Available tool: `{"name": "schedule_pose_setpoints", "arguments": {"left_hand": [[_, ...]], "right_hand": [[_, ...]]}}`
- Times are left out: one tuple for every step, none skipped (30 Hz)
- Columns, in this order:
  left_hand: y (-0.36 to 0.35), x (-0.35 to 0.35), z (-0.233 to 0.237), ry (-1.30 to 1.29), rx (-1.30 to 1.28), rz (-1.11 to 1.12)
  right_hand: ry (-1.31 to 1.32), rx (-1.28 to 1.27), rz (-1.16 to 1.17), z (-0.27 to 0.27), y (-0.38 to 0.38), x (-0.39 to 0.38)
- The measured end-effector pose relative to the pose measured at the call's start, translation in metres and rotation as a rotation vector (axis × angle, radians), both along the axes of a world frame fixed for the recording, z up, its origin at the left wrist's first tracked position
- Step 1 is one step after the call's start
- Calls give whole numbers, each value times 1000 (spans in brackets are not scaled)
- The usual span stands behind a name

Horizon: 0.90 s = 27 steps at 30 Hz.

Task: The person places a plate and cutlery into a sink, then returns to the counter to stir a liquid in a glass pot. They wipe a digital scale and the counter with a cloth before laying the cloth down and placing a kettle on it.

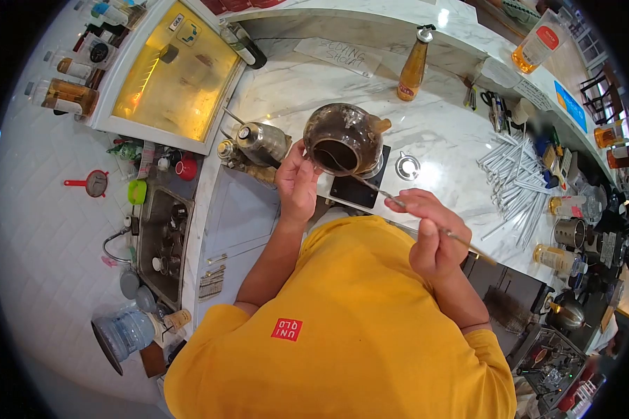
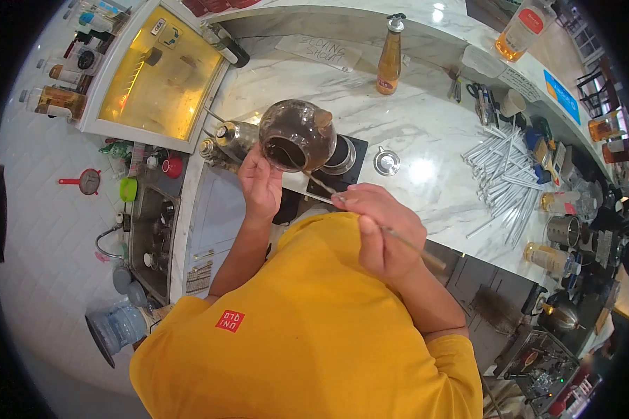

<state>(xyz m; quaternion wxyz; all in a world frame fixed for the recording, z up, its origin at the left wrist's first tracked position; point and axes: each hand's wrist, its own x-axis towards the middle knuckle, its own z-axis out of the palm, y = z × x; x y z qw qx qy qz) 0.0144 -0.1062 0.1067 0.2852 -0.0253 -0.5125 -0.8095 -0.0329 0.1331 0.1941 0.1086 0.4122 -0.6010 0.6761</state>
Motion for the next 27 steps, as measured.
{"name": "schedule_pose_setpoints", "arguments": {"left_hand": [[0,1,0,-24,-6,8],[-1,2,-1,-48,-40,7],[-3,3,-1,-72,-74,5],[-4,4,0,-94,-107,2],[-4,4,1,-110,-150,8],[-3,4,5,-125,-192,14],[-3,4,6,-141,-233,22],[-4,4,4,-168,-247,37],[-4,3,1,-197,-260,52],[-5,4,-1,-226,-274,67],[-6,6,-3,-260,-259,71],[-7,6,-4,-291,-244,74],[-7,6,-5,-322,-228,73],[-9,5,-8,-330,-212,85],[-11,4,-11,-338,-195,95],[-13,3,-14,-347,-177,105],[-15,2,-17,-374,-151,113],[-17,0,-20,-405,-125,123],[-19,-1,-22,-437,-99,133],[-22,-1,-24,-433,-93,138],[-24,-3,-26,-427,-85,144],[-26,-4,-28,-421,-77,150],[-29,-5,-31,-421,-50,155],[-33,-5,-34,-420,-22,160],[-36,-5,-36,-420,5,167],[-39,-3,-38,-425,5,165],[-41,-2,-38,-429,4,164]], "right_hand": [[-77,-44,-11,-3,0,2],[-155,-89,-23,-7,0,5],[-238,-78,-55,-15,0,8],[-399,-119,-58,-19,1,9],[-557,-159,-62,-22,1,8],[-715,-199,-65,-23,2,7],[-820,-218,-70,-24,2,4],[-877,-255,-86,-28,2,2],[-936,-291,-103,-36,1,0],[-995,-328,-121,-42,0,0],[-994,-343,-121,-45,-1,-1],[-992,-357,-125,-47,-2,-1],[-989,-373,-131,-48,-1,-1],[-976,-380,-136,-47,0,0],[-963,-387,-143,-46,1,2],[-951,-394,-150,-46,2,4],[-941,-399,-164,-45,4,6],[-934,-403,-177,-45,7,8],[-929,-407,-189,-45,9,11],[-917,-411,-206,-44,11,13],[-904,-415,-222,-43,12,15],[-891,-418,-238,-42,14,16],[-883,-408,-261,-43,16,17],[-875,-398,-283,-45,17,18],[-867,-387,-304,-49,18,19],[-863,-359,-334,-53,18,21],[-858,-332,-361,-58,17,22]]}}
